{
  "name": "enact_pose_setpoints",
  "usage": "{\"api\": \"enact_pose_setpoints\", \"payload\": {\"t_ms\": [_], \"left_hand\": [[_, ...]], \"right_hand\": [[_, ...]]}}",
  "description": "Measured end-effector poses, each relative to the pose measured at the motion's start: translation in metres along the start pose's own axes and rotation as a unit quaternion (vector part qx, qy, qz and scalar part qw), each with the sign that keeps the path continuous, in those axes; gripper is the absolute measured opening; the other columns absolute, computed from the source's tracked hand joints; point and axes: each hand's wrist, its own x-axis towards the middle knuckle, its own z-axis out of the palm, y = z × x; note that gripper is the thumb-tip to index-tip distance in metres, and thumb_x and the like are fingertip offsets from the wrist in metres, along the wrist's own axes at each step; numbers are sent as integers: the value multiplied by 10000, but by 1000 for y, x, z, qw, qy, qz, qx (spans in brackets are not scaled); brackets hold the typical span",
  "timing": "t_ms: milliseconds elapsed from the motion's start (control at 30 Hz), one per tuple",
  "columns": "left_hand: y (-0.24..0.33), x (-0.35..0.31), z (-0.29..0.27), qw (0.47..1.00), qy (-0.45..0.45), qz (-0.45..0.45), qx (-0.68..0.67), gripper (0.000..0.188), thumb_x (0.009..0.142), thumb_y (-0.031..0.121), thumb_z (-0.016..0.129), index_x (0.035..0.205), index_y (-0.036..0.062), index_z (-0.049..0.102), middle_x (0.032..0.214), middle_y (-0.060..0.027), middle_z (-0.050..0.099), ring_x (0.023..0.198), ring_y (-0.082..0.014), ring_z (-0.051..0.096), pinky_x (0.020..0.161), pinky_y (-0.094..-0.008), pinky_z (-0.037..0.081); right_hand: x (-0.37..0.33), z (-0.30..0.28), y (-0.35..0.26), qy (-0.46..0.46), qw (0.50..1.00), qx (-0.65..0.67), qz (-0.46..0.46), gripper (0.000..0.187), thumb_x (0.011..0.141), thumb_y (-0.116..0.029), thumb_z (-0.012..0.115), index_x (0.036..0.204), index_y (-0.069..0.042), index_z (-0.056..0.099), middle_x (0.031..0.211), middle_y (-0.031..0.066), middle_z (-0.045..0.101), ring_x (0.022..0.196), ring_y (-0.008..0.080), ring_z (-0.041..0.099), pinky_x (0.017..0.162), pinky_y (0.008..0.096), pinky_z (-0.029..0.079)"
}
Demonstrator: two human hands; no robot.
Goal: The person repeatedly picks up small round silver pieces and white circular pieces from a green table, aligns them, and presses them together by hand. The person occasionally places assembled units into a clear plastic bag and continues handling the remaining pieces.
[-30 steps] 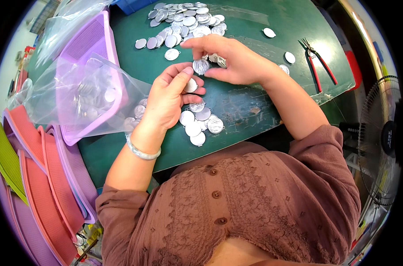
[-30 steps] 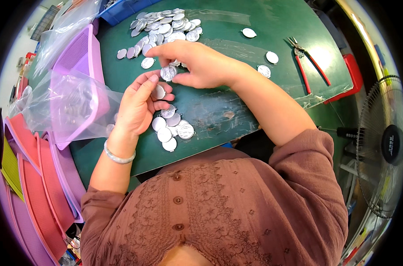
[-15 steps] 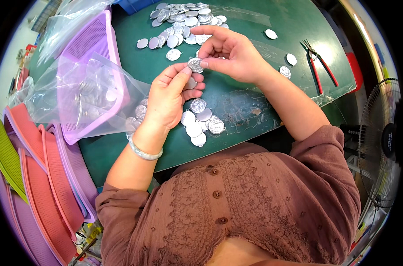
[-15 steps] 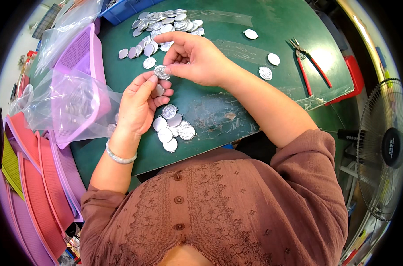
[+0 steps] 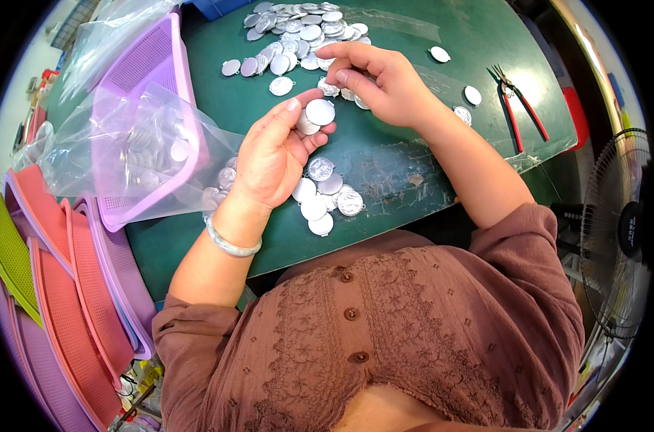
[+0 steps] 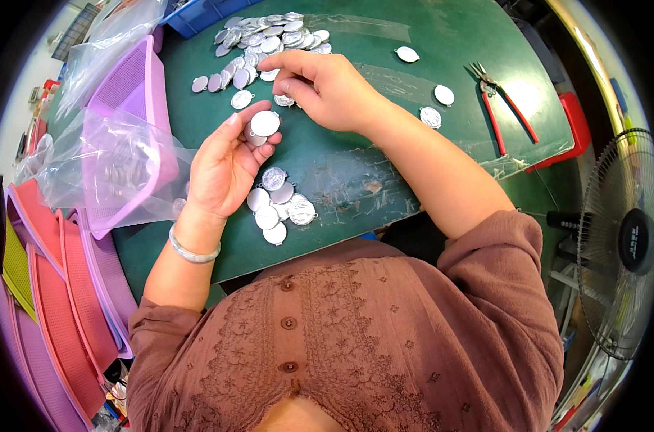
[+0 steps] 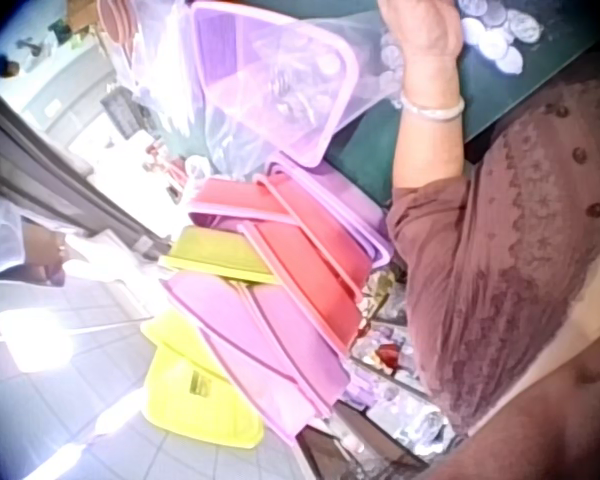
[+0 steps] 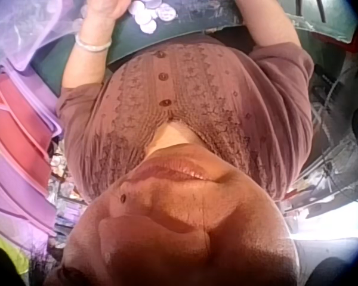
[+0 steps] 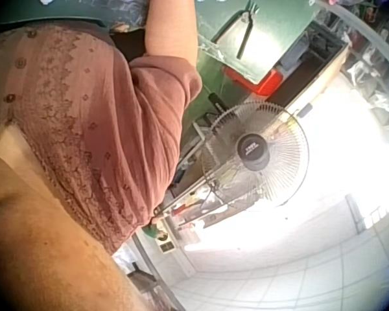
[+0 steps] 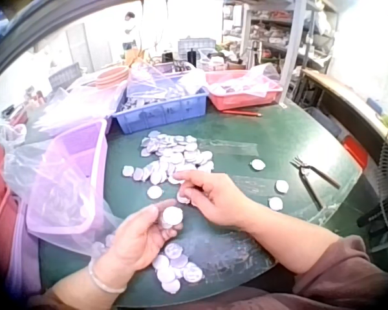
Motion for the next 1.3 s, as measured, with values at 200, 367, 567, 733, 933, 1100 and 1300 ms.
{"api": "enact_pose_setpoints", "payload": {"t_ms": [200, 367, 567, 733, 933, 1100, 1300], "left_hand": [[-1, -3, 4, 996, 24, -4, 82, 295, 869, 115, 512, 1134, -14, 500, 917, -77, 576, 791, -140, 554, 697, -217, 447], [0, -1, 0, 993, 66, -33, 96, 181, 841, 99, 558, 1001, 14, 553, 781, -39, 573, 639, -101, 530, 535, -175, 413], [1, -1, 0, 995, 69, -34, 60, 120, 862, 115, 525, 943, 28, 542, 776, -71, 576, 617, -113, 536, 468, -178, 389], [2, -2, 5, 992, 104, -29, 62, 137, 886, 103, 463, 976, 23, 527, 842, -100, 595, 687, -145, 577, 533, -198, 443], [1, -2, 0, 992, 110, -18, 52, 167, 880, 88, 456, 1013, 14, 525, 865, -95, 593, 731, -152, 580, 620, -229, 480], [1, -2, 1, 991, 113, -15, 63, 172, 872, 85, 470, 1018, 9, 520, 862, -88, 584, 721, -147, 569, 611, -226, 475], [2, -2, 4, 990, 120, -16, 75, 183, 864, 83, 483, 1026, 3, 512, 842, -83, 577, 684, -143, 556, 588, -213, 464]], "right_hand": [[2, -7, 9, 16, 991, -133, -11, 312, 749, 21, 511, 1045, -55, 572, 722, 79, 612, 682, 206, 599, 639, 285, 468], [3, -12, 7, -56, 979, -185, 65, 344, 747, 1, 561, 1087, -47, 551, 796, 56, 599, 740, 154, 559, 684, 264, 451], [2, 1, 9, -84, 957, -276, -29, 409, 683, -59, 643, 1082, -83, 557, 861, 52, 604, 862, 235, 515, 728, 337, 445], [1, -1, 0, -144, 958, -245, -23, 423, 672, -108, 656, 1083, -72, 562, 879, 61, 618, 882, 252, 507, 776, 344, 433], [0, 2, 1, -132, 950, -277, -52, 453, 663, -73, 635, 1105, -82, 541, 869, 85, 608, 873, 269, 511, 775, 364, 429], [-4, 10, 2, -102, 969, -223, -36, 510, 657, 24, 587, 1148, -81, 501, 812, 81, 554, 787, 229, 525, 723, 317, 440], [-2, 5, -1, -78, 983, 94, 133, 519, 699, 106, 563, 1185, -49, 466, 780, -4, 492, 721, 53, 495, 665, 189, 421]]}}
